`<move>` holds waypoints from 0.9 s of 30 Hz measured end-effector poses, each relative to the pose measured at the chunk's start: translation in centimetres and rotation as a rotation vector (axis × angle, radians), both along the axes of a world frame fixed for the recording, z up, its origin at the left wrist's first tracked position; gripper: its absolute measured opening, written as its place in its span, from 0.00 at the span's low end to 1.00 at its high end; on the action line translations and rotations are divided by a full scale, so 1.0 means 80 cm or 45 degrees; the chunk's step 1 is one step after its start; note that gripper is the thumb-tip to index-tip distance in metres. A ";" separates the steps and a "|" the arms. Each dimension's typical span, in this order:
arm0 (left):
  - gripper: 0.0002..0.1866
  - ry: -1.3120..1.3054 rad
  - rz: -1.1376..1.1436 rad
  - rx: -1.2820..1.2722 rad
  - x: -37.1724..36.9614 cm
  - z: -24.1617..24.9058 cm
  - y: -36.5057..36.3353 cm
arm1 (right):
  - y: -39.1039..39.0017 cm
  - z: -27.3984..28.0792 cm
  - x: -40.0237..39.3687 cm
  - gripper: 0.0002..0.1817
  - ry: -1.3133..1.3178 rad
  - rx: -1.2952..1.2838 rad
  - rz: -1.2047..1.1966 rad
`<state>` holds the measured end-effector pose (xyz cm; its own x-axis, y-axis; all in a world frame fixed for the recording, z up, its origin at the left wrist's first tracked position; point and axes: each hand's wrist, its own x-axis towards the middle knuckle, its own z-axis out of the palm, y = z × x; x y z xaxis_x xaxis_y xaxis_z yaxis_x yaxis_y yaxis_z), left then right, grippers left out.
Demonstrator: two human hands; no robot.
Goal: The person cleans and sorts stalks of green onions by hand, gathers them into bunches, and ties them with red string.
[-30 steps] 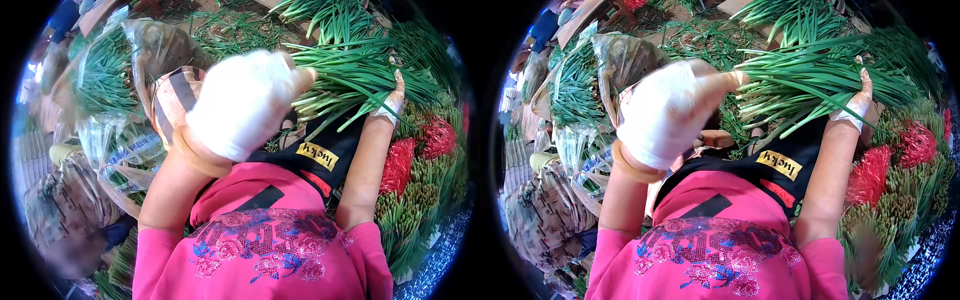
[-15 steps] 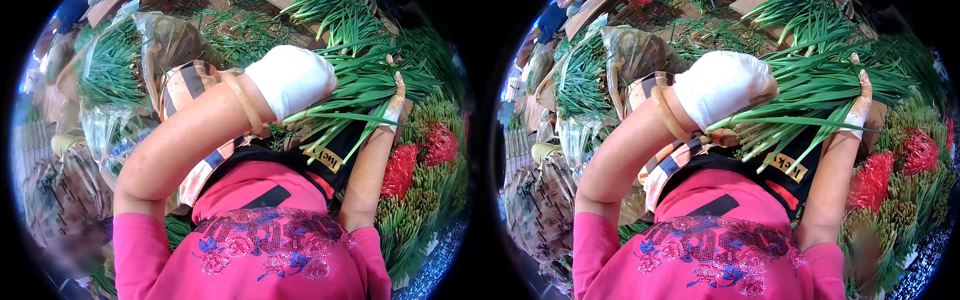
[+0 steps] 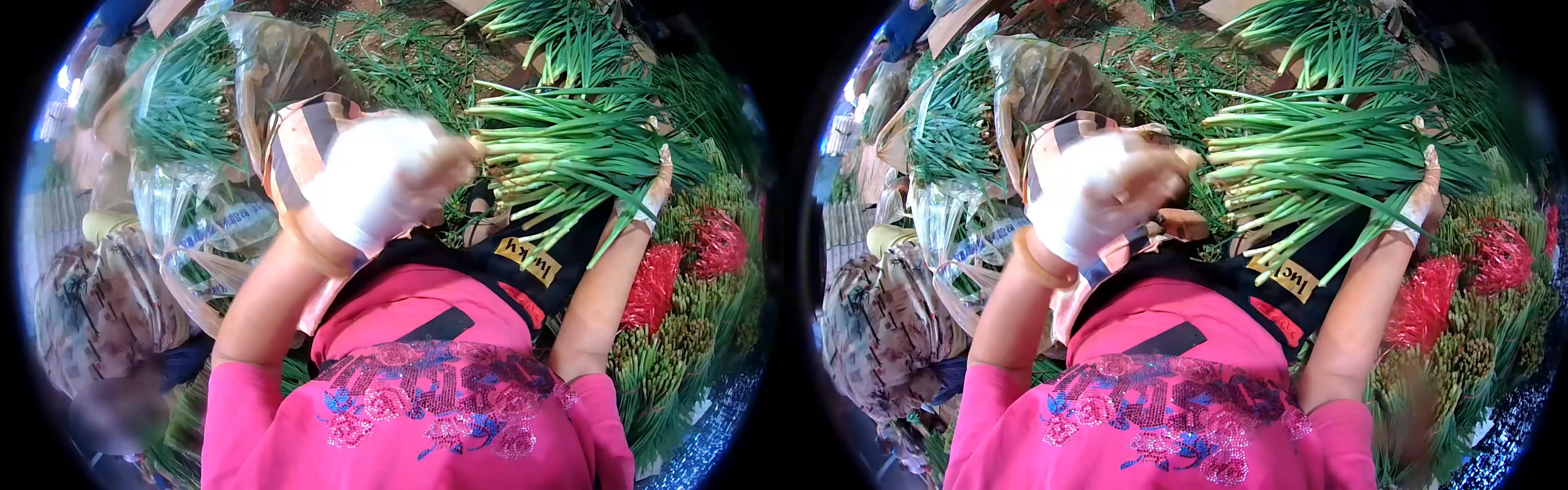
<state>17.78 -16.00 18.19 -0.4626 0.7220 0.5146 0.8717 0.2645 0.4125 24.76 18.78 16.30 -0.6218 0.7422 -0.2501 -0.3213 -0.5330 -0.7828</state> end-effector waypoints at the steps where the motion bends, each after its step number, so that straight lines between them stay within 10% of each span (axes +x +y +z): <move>1: 0.15 0.049 -0.060 -0.184 0.022 0.003 0.011 | -0.006 -0.001 -0.001 0.25 0.000 0.041 0.011; 4: 0.21 0.115 -0.027 -0.436 0.051 0.005 0.040 | -0.006 -0.006 -0.005 0.24 0.071 0.077 0.126; 6: 0.16 0.197 0.007 0.099 0.047 -0.008 0.081 | -0.017 -0.001 -0.004 0.24 0.036 0.076 0.121; 13: 0.05 0.142 -0.045 -0.551 0.044 -0.025 0.090 | -0.018 0.005 0.017 0.23 0.161 0.036 0.126; 17: 0.09 -0.514 0.233 0.116 0.033 -0.023 0.038 | 0.017 0.006 0.048 0.24 0.210 0.036 -0.063; 19: 0.07 -1.403 0.393 0.520 0.020 -0.008 0.004 | 0.027 0.009 0.062 0.23 0.213 0.069 -0.119; 25: 0.15 -1.785 0.046 0.492 0.074 -0.036 0.039 | 0.004 0.015 0.067 0.23 0.119 0.037 -0.182; 27: 0.22 -1.337 0.067 0.225 0.083 -0.051 0.060 | -0.002 0.013 0.067 0.23 0.100 0.039 -0.126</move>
